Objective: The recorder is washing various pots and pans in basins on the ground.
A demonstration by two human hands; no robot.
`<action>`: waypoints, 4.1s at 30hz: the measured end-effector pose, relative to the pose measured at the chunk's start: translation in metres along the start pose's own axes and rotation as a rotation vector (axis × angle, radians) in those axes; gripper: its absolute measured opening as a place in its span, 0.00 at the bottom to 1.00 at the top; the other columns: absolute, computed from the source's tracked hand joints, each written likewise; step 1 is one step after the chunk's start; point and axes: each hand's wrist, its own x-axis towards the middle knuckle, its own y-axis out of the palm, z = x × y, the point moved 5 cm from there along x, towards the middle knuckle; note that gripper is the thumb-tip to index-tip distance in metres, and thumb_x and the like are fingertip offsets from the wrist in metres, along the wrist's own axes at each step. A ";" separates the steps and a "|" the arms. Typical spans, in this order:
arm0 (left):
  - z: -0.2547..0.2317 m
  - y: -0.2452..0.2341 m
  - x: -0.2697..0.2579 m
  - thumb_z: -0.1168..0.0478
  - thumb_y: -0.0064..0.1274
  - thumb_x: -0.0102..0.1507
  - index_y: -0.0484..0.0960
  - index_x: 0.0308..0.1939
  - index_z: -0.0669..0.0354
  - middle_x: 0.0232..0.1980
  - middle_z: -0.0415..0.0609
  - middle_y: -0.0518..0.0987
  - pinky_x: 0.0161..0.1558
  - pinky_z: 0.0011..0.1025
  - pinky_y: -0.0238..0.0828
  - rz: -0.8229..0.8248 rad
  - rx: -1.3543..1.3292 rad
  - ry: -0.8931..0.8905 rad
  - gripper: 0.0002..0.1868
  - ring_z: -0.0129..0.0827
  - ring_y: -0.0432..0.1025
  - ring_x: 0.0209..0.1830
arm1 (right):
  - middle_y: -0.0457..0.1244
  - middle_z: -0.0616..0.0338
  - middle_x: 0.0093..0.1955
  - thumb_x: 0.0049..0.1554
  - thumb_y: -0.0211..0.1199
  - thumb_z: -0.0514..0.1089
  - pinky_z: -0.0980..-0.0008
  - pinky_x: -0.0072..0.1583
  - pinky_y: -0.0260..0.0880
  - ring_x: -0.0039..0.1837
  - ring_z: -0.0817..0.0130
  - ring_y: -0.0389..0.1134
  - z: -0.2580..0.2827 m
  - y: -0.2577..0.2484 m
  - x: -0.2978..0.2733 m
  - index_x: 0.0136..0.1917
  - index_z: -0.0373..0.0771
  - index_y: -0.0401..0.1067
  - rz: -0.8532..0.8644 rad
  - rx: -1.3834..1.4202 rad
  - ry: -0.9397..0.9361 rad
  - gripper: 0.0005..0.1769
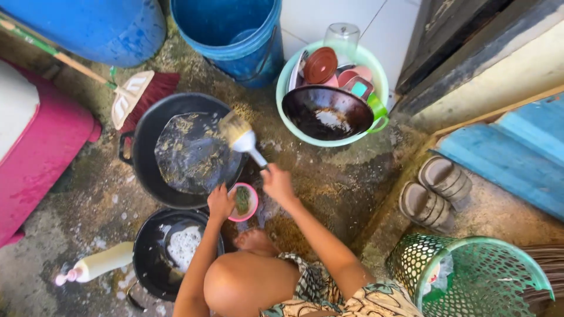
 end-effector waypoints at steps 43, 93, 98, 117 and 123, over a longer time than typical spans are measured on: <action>0.022 -0.035 0.011 0.47 0.42 0.70 0.84 0.34 0.60 0.31 0.64 0.80 0.37 0.54 0.72 -0.485 -0.348 -0.674 0.23 0.63 0.76 0.33 | 0.59 0.49 0.30 0.66 0.59 0.44 0.57 0.37 0.58 0.30 0.63 0.57 -0.013 0.206 0.035 0.53 0.34 0.74 0.304 0.374 -0.070 0.11; 0.011 0.009 -0.034 0.34 0.68 0.47 0.56 0.78 0.53 0.83 0.62 0.44 0.77 0.58 0.24 0.152 0.057 -0.193 0.62 0.64 0.31 0.82 | 0.69 0.39 0.42 0.57 0.62 0.39 0.43 0.45 0.69 0.45 0.40 0.71 -0.006 -0.417 0.083 0.48 0.40 0.83 -0.678 -0.624 0.109 0.10; 0.020 -0.008 -0.036 0.42 0.67 0.52 0.55 0.79 0.53 0.84 0.62 0.44 0.78 0.56 0.31 0.148 -0.150 -0.084 0.57 0.59 0.35 0.84 | 0.69 0.40 0.44 0.52 0.67 0.44 0.47 0.54 0.72 0.49 0.40 0.71 -0.174 -0.410 0.203 0.45 0.46 0.85 -0.463 -0.708 0.082 0.09; 0.314 -0.095 -0.475 0.43 0.52 0.65 0.84 0.67 0.56 0.68 0.61 0.80 0.71 0.49 0.64 0.410 -0.351 -1.082 0.32 0.54 0.72 0.69 | 0.74 0.50 0.47 0.61 0.53 0.30 0.61 0.50 0.76 0.48 0.61 0.74 -0.131 -0.465 0.206 0.50 0.32 0.79 -0.907 -0.344 -0.458 0.13; 0.250 0.079 -0.403 0.37 0.50 0.67 0.79 0.59 0.62 0.50 0.50 0.82 0.36 0.37 0.72 0.161 -0.938 -1.271 0.32 0.42 0.80 0.38 | 0.69 0.53 0.53 0.67 0.54 0.30 0.62 0.62 0.73 0.58 0.62 0.71 0.082 -0.176 0.060 0.53 0.35 0.77 -0.187 -0.062 -0.555 0.10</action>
